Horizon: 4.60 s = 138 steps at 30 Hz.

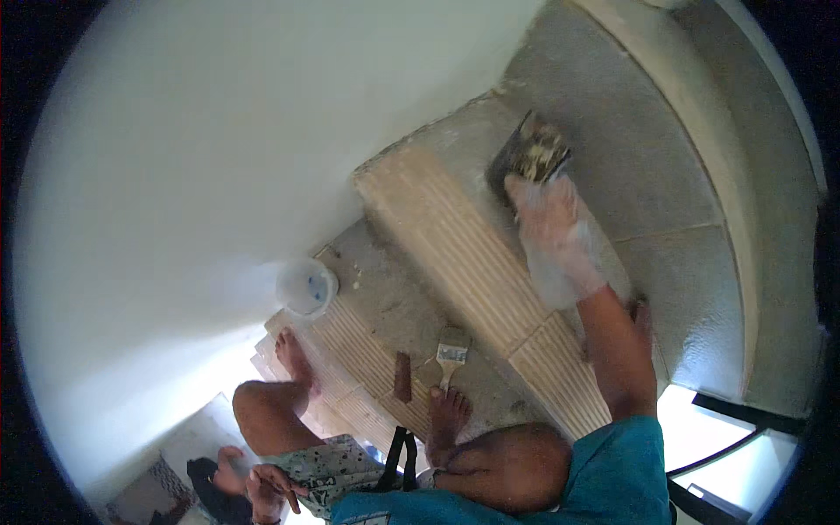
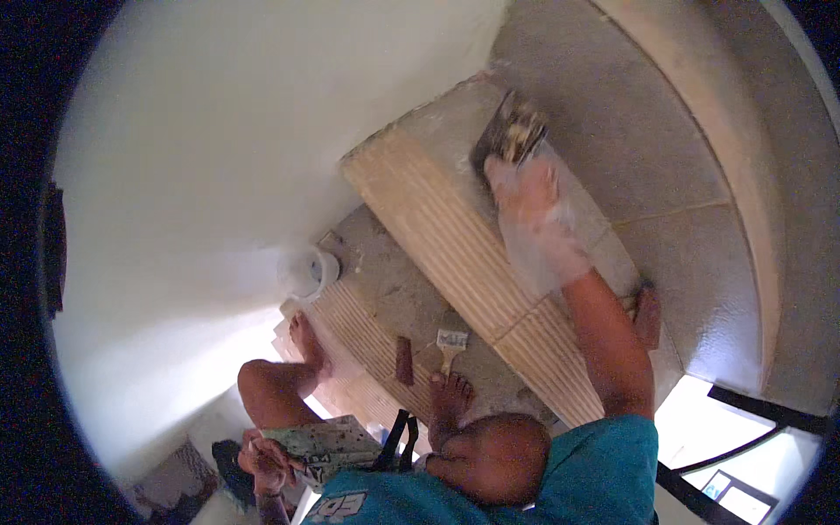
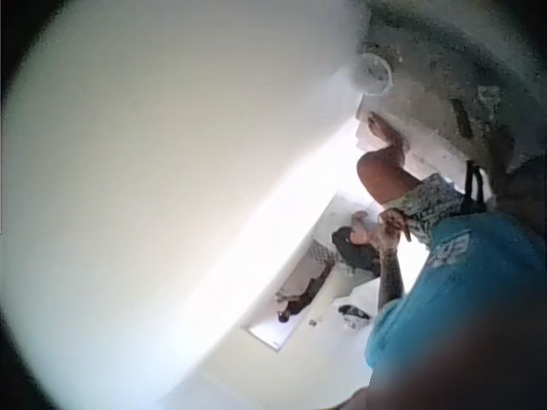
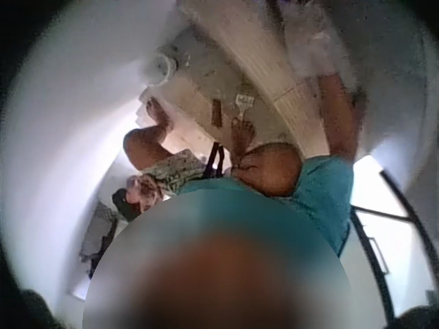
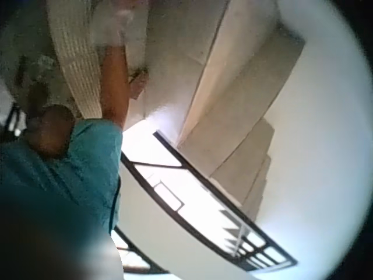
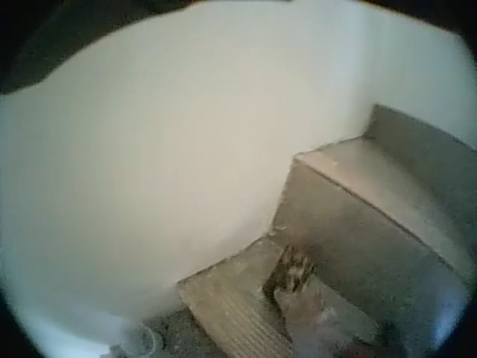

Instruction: Apply grout to the gaps in the stair tiles and wipe away the excess.

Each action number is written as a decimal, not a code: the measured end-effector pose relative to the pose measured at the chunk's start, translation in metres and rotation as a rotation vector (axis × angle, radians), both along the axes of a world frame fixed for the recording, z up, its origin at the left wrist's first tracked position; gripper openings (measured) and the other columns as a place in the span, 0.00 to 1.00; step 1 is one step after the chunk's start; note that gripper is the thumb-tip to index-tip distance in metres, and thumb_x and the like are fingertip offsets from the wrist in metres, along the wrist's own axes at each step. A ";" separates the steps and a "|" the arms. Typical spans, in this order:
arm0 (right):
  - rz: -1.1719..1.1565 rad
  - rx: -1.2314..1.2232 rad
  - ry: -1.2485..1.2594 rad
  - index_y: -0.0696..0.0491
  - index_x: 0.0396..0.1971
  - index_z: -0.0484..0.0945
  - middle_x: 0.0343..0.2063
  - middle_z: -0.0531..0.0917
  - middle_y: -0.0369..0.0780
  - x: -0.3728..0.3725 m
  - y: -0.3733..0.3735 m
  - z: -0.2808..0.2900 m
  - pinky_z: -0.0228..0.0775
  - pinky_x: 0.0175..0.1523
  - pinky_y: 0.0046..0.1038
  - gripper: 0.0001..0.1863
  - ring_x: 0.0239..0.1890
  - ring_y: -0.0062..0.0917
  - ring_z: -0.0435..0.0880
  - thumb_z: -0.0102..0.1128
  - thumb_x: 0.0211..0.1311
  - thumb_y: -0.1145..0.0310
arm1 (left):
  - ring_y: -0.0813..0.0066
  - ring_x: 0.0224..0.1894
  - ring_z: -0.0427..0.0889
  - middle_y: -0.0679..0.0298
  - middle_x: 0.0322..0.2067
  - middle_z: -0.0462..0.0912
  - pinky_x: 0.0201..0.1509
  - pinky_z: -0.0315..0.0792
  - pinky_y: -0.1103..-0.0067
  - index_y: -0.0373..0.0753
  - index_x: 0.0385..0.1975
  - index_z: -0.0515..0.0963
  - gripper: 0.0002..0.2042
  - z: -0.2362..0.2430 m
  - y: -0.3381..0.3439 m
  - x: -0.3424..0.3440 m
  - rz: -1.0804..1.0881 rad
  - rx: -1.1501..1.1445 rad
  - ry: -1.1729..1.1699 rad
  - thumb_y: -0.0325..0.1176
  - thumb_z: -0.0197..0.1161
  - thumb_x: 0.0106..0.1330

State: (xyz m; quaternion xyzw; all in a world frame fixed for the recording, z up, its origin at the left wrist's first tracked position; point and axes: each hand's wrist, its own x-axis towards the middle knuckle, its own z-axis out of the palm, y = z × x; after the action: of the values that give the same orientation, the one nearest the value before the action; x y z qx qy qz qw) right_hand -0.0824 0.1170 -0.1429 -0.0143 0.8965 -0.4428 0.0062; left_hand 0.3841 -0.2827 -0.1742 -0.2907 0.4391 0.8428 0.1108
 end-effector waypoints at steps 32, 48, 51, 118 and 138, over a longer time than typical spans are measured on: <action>-0.225 0.357 -0.128 0.57 0.59 0.61 0.55 0.70 0.47 0.182 0.143 0.020 0.61 0.60 0.34 0.40 0.59 0.35 0.67 0.68 0.44 0.64 | 0.75 0.09 0.66 0.65 0.15 0.72 0.11 0.64 0.82 0.43 0.23 0.68 0.18 -0.005 0.027 0.033 0.437 -0.530 -0.195 0.48 0.41 0.68; -0.440 0.434 0.040 0.63 0.48 0.70 0.39 0.79 0.50 0.195 0.185 0.016 0.68 0.48 0.30 0.25 0.43 0.34 0.78 0.57 0.55 0.62 | 0.76 0.00 0.60 0.61 0.08 0.73 0.00 0.52 0.84 0.45 0.15 0.66 0.23 0.000 0.037 0.015 0.497 -0.498 -0.313 0.53 0.41 0.68; -0.495 0.426 0.105 0.62 0.43 0.73 0.32 0.80 0.49 0.189 0.176 0.032 0.68 0.45 0.31 0.20 0.37 0.36 0.79 0.57 0.52 0.65 | 0.74 -0.02 0.58 0.58 0.09 0.74 -0.01 0.52 0.82 0.43 0.17 0.67 0.24 -0.005 0.028 0.019 0.511 -0.502 -0.292 0.54 0.38 0.68; 0.698 0.745 0.337 0.54 0.48 0.70 0.53 0.68 0.46 0.084 0.061 0.008 0.59 0.58 0.38 0.32 0.55 0.36 0.68 0.65 0.44 0.52 | 0.70 0.09 0.74 0.57 0.13 0.77 0.08 0.66 0.80 0.33 0.14 0.70 0.20 0.032 0.068 -0.080 -0.154 -0.682 -0.325 0.41 0.52 0.66; 0.397 0.418 0.153 0.57 0.38 0.75 0.33 0.79 0.50 0.082 0.035 0.056 0.70 0.40 0.38 0.18 0.35 0.44 0.79 0.58 0.48 0.62 | 0.60 0.46 0.65 0.57 0.39 0.69 0.49 0.62 0.69 0.38 0.29 0.79 0.09 0.025 0.225 -0.397 -0.384 -1.648 1.116 0.34 0.61 0.50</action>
State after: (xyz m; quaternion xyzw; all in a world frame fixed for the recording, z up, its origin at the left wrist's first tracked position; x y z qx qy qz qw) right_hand -0.0006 0.1516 -0.0871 -0.2212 0.9457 -0.2363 0.0282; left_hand -0.0128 -0.0581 -0.1494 0.2342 0.9124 0.2607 -0.2116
